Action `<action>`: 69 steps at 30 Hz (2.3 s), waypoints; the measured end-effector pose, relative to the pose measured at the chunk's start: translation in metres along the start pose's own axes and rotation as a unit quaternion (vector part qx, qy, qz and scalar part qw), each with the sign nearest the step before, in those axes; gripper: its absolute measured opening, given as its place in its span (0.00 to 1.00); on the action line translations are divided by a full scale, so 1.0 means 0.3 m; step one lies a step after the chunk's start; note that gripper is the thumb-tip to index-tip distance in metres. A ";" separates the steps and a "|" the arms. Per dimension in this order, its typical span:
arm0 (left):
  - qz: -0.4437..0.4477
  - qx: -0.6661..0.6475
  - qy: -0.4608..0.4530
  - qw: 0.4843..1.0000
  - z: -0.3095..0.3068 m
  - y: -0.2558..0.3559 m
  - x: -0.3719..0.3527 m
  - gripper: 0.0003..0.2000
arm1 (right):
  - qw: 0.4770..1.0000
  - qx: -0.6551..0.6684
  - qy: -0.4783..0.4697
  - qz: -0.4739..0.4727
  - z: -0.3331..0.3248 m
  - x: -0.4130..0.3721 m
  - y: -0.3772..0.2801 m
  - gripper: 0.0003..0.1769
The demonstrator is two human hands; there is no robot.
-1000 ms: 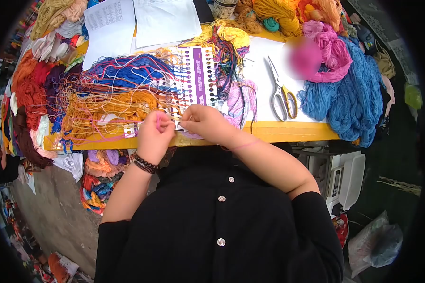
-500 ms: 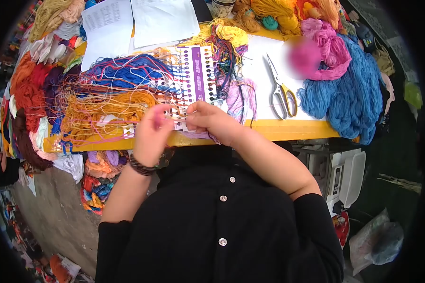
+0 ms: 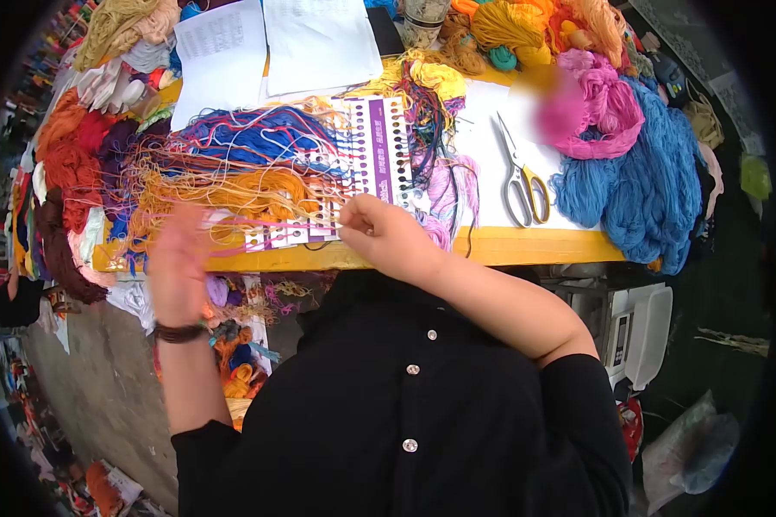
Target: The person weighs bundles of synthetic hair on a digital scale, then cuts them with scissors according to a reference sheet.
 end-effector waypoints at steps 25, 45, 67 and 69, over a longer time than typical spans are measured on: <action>0.091 -0.164 0.486 0.853 -0.741 0.069 -0.269 0.17 | 0.700 -0.287 0.650 0.072 -1.261 -0.618 0.028 0.12; -0.329 0.040 -0.033 0.943 0.395 -0.429 -0.106 0.16 | 0.974 -0.223 0.028 -0.012 -0.030 -0.002 0.159 0.12; -0.121 0.253 -0.076 0.957 0.445 -0.519 -0.036 0.11 | 0.983 -0.093 -0.091 0.130 -0.062 0.000 0.125 0.14; -0.067 0.336 -0.094 0.935 0.446 -0.472 -0.030 0.12 | 0.985 -0.042 -0.071 0.149 -0.061 -0.011 0.157 0.12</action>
Point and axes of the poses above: each hand's wrist, its own x-axis towards the middle knuckle, its own z-axis out of the palm, y = z × x, the point moved 5 cm from there along x, towards the middle knuckle, and after that the axes turned 11 degrees about -x, right-handed, at the moved point
